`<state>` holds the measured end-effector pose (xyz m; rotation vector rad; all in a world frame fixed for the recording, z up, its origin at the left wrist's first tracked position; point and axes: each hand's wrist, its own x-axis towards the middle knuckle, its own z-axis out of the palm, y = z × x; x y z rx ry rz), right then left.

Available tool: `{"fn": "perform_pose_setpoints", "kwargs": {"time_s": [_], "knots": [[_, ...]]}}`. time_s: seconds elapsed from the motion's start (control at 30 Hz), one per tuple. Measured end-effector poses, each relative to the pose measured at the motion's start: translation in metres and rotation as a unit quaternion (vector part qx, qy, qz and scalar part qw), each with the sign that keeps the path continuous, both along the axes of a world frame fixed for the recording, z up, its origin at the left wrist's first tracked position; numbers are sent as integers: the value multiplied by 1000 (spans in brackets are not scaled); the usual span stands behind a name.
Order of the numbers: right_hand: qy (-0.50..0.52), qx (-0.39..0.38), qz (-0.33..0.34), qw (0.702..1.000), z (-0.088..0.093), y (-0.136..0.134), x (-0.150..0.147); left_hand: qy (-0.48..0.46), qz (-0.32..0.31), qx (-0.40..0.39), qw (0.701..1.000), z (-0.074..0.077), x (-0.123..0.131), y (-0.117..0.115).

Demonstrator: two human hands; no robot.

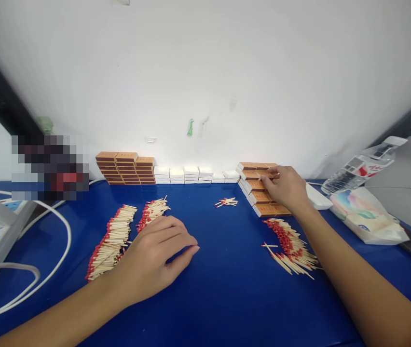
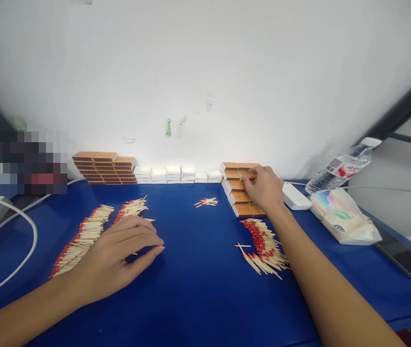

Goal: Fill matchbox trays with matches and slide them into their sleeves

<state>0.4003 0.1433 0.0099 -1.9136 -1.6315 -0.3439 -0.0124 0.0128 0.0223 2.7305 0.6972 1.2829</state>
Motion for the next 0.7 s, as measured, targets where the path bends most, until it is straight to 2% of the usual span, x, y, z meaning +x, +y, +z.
{"fn": "perform_pose_setpoints", "kwargs": {"time_s": [0.17,0.4,0.7], "knots": [[3,-5,-4,1000,3,-3,-3,0,-2,-4,1000,0,-1,0],[-14,46,-10,999,9,-6,-25,-3,-4,-4,1000,-1,0,0],[3,-9,-37,999,10,-4,-48,-4,-5,-8,1000,-2,0,0]]}}
